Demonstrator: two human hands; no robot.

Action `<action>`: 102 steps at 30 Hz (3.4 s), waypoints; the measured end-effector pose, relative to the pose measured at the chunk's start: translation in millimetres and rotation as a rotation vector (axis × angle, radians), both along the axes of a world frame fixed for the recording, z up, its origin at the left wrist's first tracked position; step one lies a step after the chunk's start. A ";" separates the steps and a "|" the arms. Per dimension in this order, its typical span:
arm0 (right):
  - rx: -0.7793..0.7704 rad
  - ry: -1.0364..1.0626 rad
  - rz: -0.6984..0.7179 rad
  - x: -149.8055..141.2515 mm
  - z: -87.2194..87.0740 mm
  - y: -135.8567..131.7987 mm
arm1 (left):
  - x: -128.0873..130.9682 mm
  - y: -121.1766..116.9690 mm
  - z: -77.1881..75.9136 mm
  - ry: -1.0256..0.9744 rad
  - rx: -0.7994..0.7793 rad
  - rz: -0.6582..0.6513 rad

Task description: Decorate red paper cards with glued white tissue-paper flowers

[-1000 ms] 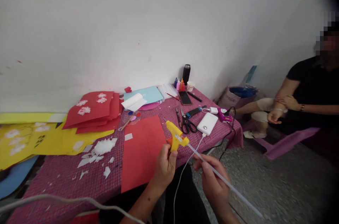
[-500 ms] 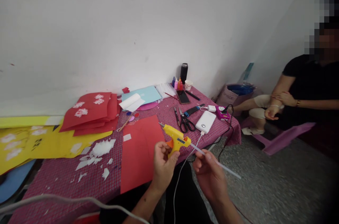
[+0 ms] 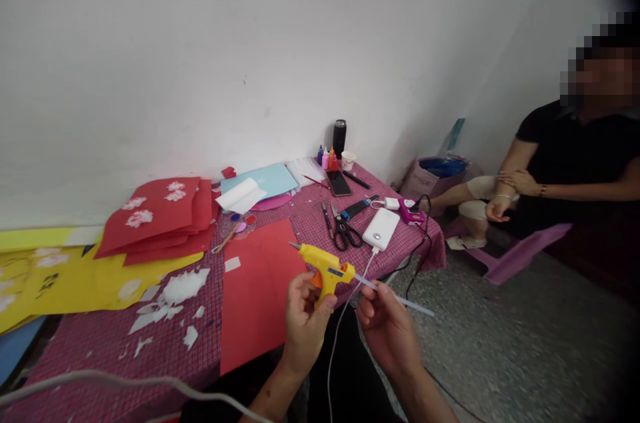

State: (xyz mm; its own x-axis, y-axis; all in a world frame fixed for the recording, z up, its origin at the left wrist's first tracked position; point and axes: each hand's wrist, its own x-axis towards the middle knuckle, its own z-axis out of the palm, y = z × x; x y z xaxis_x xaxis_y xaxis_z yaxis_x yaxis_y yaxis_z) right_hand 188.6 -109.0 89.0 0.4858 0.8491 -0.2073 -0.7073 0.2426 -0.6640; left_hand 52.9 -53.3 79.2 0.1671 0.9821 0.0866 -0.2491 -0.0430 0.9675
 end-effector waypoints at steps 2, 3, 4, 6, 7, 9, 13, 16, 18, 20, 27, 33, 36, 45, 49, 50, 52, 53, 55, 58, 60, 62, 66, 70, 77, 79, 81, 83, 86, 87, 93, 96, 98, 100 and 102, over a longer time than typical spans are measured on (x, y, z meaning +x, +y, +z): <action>0.002 -0.126 -0.070 -1.3 0.8 -0.8 | 0.4 0.8 3.7 -0.082 -0.082 -0.061; 0.004 -0.204 -0.104 -1.0 1.7 -1.6 | 0.6 1.5 5.8 -0.125 -0.119 -0.089; 0.006 -0.286 -0.132 0.1 3.2 -2.7 | 0.7 2.3 7.8 -0.163 -0.147 -0.108; 0.006 -0.451 -0.169 4.1 8.0 -6.0 | 0.9 4.3 11.5 -0.214 -0.178 -0.125; -0.001 -0.533 -0.175 6.6 11.1 -8.0 | 0.8 5.2 13.0 -0.227 -0.184 -0.131; -0.026 -0.684 -0.178 11.3 17.4 -12.2 | 0.2 6.6 15.2 -0.238 -0.190 -0.142; -0.047 -0.861 -0.146 15.6 22.1 -17.5 | -2.4 6.0 15.4 -0.211 -0.174 -0.172; 0.007 -0.863 -0.100 15.3 15.7 -17.4 | -3.9 2.9 14.3 -0.179 -0.132 -0.202; 0.054 -0.822 -0.084 15.1 9.8 -16.4 | -4.3 0.8 14.4 -0.157 -0.117 -0.201; 0.086 -0.768 -0.068 15.1 5.5 -15.2 | -4.1 -0.6 15.1 -0.146 -0.111 -0.185; 0.114 -0.536 -0.018 11.2 8.3 -10.6 | -3.6 -1.9 16.8 -0.143 -0.112 -0.165; 0.093 -0.363 -0.012 4.5 12.7 -8.8 | -5.6 -0.7 14.4 -0.107 -0.088 -0.160; 0.088 -0.331 -0.020 2.8 13.4 -8.6 | -7.1 -0.8 10.6 -0.103 -0.080 -0.162; 0.038 -0.272 -0.070 -0.6 10.5 -5.2 | -7.2 -2.2 5.5 -0.128 -0.087 -0.161; 0.008 -0.289 -0.102 -2.3 9.2 -4.3 | -6.9 -2.4 2.4 -0.129 -0.089 -0.168; 0.001 -0.293 -0.105 -2.8 9.4 -4.2 | -6.9 -2.5 1.7 -0.128 -0.086 -0.170; -0.010 -0.300 -0.111 -3.5 10.1 -3.9 | -6.8 -2.9 1.1 -0.126 -0.084 -0.173; -0.014 -0.305 -0.117 -3.8 10.5 -3.8 | -6.8 -3.2 1.2 -0.125 -0.084 -0.177; -0.019 -0.318 -0.124 -4.2 10.7 -3.6 | -6.5 -4.0 1.8 -0.127 -0.086 -0.181; -0.024 -0.358 -0.099 -4.7 8.3 -3.5 | -5.9 -5.2 2.9 -0.138 -0.092 -0.180; -0.022 -0.400 -0.056 -5.8 5.6 -3.9 | -5.3 -5.6 3.5 -0.145 -0.102 -0.179; -0.011 -0.430 -0.016 -7.7 3.7 -4.6 | -4.8 -5.6 4.4 -0.159 -0.107 -0.183; 0.048 -0.415 -0.006 -11.8 6.0 -6.7 | -5.1 -5.5 7.4 -0.171 -0.109 -0.183; 0.067 -0.392 -0.031 -13.1 9.2 -6.7 | -5.9 -6.4 8.1 -0.174 -0.113 -0.178; 0.016 -0.436 -0.132 -12.3 9.2 -4.3 | -5.3 -9.5 8.2 -0.118 -0.104 -0.167; 0.002 -0.444 -0.144 -12.4 9.7 -4.1 | -5.3 -10.6 10.5 -0.108 -0.108 -0.157; -0.002 -0.451 -0.147 -12.4 10.2 -4.1 | -5.7 -11.6 12.0 -0.098 -0.106 -0.151; -0.001 -0.457 -0.146 -12.4 10.7 -4.2 | -6.4 -12.5 11.8 -0.087 -0.090 -0.158; -0.007 -0.469 -0.153 -12.6 11.4 -4.2 | -7.3 -13.3 9.3 -0.068 -0.066 -0.169; -0.011 -0.474 -0.156 -12.7 11.5 -4.2 | -7.6 -13.5 8.3 -0.062 -0.062 -0.169; -0.010 -0.487 -0.161 -13.0 9.7 -3.5 | -7.9 -15.2 3.8 -0.050 -0.080 -0.162; -0.016 -0.473 -0.151 -13.0 8.3 -2.6 | -7.1 -16.8 2.7 -0.052 -0.093 -0.177; -0.023 -0.473 -0.157 -12.5 7.6 -1.9 | -6.7 -17.5 3.2 -0.039 -0.087 -0.173; -0.034 -0.479 -0.162 -11.8 7.0 -1.3 | -6.7 -17.8 4.4 -0.026 -0.076 -0.173; -0.045 -0.482 -0.159 -11.2 6.8 -1.1 | -7.0 -17.6 5.6 -0.020 -0.070 -0.183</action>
